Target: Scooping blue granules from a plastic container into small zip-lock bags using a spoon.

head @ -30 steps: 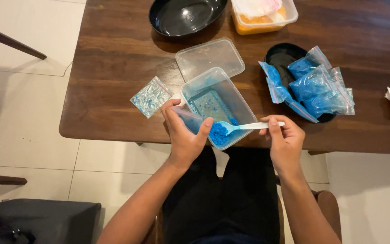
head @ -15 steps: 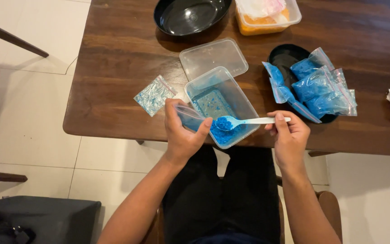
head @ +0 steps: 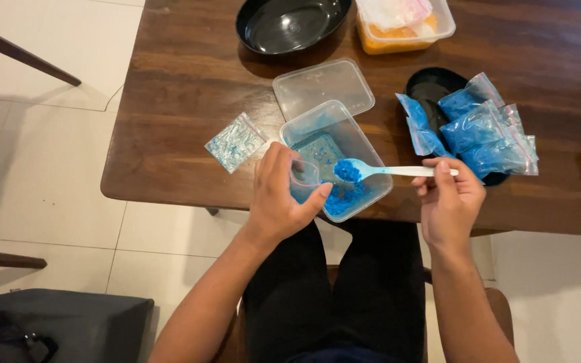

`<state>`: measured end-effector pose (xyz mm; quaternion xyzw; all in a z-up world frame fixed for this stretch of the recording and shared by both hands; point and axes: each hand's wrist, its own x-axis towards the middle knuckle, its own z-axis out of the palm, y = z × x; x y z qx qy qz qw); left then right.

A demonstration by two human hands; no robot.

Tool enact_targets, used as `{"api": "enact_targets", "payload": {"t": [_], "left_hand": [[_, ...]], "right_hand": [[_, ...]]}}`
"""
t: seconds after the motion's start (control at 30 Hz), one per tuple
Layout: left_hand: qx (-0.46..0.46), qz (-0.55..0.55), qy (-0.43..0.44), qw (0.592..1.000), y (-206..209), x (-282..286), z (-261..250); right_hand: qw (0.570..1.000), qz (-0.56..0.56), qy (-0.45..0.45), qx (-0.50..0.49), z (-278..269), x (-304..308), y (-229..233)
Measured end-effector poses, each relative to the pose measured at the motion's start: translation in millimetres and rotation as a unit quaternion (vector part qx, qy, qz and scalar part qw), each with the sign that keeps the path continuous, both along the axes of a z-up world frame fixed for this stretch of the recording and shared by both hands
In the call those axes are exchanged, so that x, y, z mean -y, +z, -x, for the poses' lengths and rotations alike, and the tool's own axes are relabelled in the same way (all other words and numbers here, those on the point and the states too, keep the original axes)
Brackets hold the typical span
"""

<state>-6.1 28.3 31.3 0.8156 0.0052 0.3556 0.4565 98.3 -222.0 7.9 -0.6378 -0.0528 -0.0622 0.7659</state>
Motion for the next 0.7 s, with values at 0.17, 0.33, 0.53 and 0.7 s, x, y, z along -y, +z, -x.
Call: {"api": "enact_targets", "payload": {"t": [0.17,0.33,0.53,0.7], "left_hand": [[-0.033,-0.050,-0.036,0.998,3,0,0],[-0.167,-0.118,-0.036,0.978,18,4,9],[-0.122,-0.149,-0.012,0.981,18,3,10],[-0.126,-0.156,-0.019,0.979,23,1,13]], "right_hand": [[0.999,-0.045,-0.003,0.008,2,-2,31],[0.999,-0.030,0.032,-0.001,13,-7,58],[0.996,-0.006,0.088,0.026,18,-13,67],[0.991,0.053,0.111,0.048,20,-19,66]]}}
